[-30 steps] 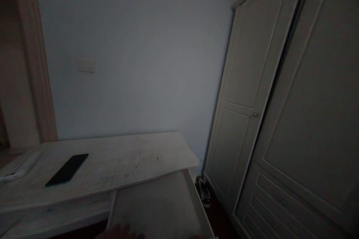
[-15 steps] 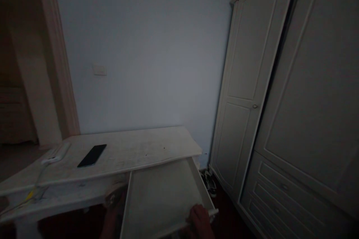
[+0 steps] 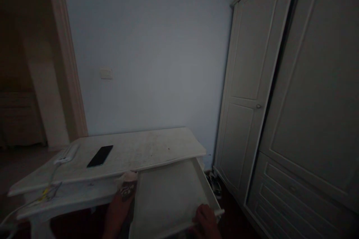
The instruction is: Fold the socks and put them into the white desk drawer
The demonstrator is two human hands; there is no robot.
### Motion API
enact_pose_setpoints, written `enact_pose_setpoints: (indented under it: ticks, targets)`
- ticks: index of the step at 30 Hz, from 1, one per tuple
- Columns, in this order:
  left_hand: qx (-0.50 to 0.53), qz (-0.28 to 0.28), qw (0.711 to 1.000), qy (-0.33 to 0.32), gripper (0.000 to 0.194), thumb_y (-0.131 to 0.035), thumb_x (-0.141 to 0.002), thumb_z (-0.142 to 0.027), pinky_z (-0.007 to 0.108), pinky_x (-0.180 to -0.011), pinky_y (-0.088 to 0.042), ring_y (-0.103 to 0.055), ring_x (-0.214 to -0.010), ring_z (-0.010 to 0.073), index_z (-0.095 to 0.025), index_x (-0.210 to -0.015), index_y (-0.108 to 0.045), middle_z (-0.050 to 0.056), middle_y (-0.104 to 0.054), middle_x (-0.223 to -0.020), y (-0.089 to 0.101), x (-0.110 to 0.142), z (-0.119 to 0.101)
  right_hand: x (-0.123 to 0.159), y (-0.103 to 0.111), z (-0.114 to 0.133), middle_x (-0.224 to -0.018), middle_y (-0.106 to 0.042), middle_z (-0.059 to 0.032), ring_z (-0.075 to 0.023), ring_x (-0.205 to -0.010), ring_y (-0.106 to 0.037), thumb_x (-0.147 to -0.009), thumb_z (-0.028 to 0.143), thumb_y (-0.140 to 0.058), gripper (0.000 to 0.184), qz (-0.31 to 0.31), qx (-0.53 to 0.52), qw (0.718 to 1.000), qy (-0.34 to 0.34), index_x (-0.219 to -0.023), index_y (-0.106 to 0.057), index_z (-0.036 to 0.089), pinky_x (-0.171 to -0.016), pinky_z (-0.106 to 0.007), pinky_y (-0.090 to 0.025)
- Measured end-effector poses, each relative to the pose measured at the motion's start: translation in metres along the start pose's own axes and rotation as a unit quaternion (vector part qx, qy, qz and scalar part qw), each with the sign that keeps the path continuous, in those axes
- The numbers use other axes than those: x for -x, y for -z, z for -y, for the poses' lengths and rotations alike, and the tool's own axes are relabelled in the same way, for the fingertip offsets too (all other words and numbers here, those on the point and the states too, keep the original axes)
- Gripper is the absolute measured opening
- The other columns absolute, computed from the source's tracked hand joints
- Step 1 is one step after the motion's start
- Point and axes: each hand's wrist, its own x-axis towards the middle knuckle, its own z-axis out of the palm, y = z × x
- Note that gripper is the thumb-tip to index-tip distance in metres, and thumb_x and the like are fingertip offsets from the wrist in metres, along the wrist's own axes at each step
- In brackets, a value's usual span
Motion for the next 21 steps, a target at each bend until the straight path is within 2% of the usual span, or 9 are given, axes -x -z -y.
enact_pose_setpoints:
  ticks: [2, 4, 7, 9, 12, 14, 17, 21]
  targets:
    - [-0.051, 0.016, 0.998, -0.017, 0.052, -0.036, -0.106, -0.042, 0.036, -0.102, -0.056, -0.072, -0.127, 0.0273, -0.015, -0.139, -0.066, 0.017, -0.075, -0.137, 0.009, 0.014, -0.012, 0.0, 0.001, -0.003, -0.114, -0.073, -0.0059, -0.0267, -0.101, -0.068, -0.092, 0.044, -0.08, 0.033, 0.0, -0.005, 1.0, 0.005, -0.119, -0.066, 0.029, -0.088, -0.036, -0.053]
    - [-0.14, 0.052, 0.987, -0.058, 0.049, -0.04, -0.105, -0.029, 0.035, -0.105, -0.053, -0.069, -0.13, 0.025, -0.02, -0.148, -0.06, 0.016, -0.069, -0.146, 0.016, 0.032, -0.024, -0.001, 0.003, -0.001, -0.114, -0.073, -0.0059, -0.0267, -0.102, -0.068, -0.093, 0.04, -0.078, 0.025, -0.002, -0.011, 1.0, 0.004, -0.113, -0.066, 0.029, -0.089, -0.036, -0.052]
    - [-0.291, 0.128, 0.94, -0.122, 0.066, -0.052, -0.093, -0.011, 0.041, -0.112, -0.048, -0.06, -0.143, 0.0277, -0.03, -0.156, -0.055, 0.012, -0.056, -0.164, 0.021, 0.055, -0.04, -0.005, 0.007, 0.007, -0.113, -0.072, -0.0054, -0.026, -0.1, -0.068, -0.091, 0.031, -0.079, 0.026, 0.004, -0.029, 0.999, -0.016, -0.113, -0.066, 0.029, -0.088, -0.035, -0.053]
    - [-0.348, 0.189, 0.905, -0.157, 0.075, -0.053, -0.089, -0.004, 0.048, -0.118, -0.043, -0.051, -0.152, 0.0311, -0.034, -0.157, -0.055, 0.01, -0.05, -0.17, 0.021, 0.063, -0.049, -0.007, 0.008, 0.012, -0.111, -0.072, -0.0039, -0.0254, -0.099, -0.068, -0.089, 0.027, -0.08, 0.027, 0.014, -0.04, 0.998, -0.035, -0.111, -0.066, 0.029, -0.087, -0.035, -0.053]
    - [-0.359, 0.251, 0.874, -0.209, 0.068, -0.045, -0.093, -0.002, 0.056, -0.122, -0.037, -0.046, -0.155, 0.0333, -0.032, -0.153, -0.061, 0.011, -0.052, -0.168, 0.016, 0.067, -0.06, -0.005, 0.007, 0.017, -0.11, -0.072, -0.0037, -0.0266, -0.102, -0.068, -0.09, 0.029, -0.08, 0.025, 0.008, -0.04, 0.997, -0.06, -0.109, -0.064, 0.029, -0.092, -0.038, -0.053]
    - [-0.353, 0.255, 0.872, -0.225, 0.064, -0.042, -0.096, -0.003, 0.059, -0.12, -0.04, -0.051, -0.151, 0.0342, -0.03, -0.148, -0.065, 0.014, -0.056, -0.164, 0.013, 0.065, -0.065, -0.003, 0.003, 0.016, -0.115, -0.072, -0.0054, -0.0285, -0.107, -0.068, -0.09, 0.031, -0.08, 0.031, -0.008, -0.027, 0.997, -0.068, -0.117, -0.064, 0.029, -0.096, -0.041, -0.052]
    - [-0.349, 0.258, 0.869, -0.238, 0.06, -0.044, -0.095, -0.003, 0.06, -0.118, -0.041, -0.054, -0.149, 0.0345, -0.028, -0.143, -0.07, 0.016, -0.057, -0.162, 0.007, 0.059, -0.069, 0.0, -0.001, 0.012, -0.119, -0.073, -0.0072, -0.0304, -0.109, -0.068, -0.086, 0.032, -0.083, 0.041, -0.023, -0.011, 0.999, -0.036, -0.121, -0.062, 0.03, -0.095, -0.041, -0.053]
    - [-0.343, 0.248, 0.867, -0.264, 0.049, -0.048, -0.093, -0.004, 0.06, -0.111, -0.045, -0.062, -0.138, 0.0384, -0.021, -0.126, -0.08, 0.02, -0.07, -0.145, -0.008, 0.052, -0.073, -0.001, -0.001, 0.009, -0.107, -0.071, -0.0039, -0.0262, -0.097, -0.067, -0.086, 0.028, -0.083, 0.032, -0.006, -0.034, 0.999, -0.028, -0.111, -0.063, 0.029, -0.086, -0.037, -0.053]
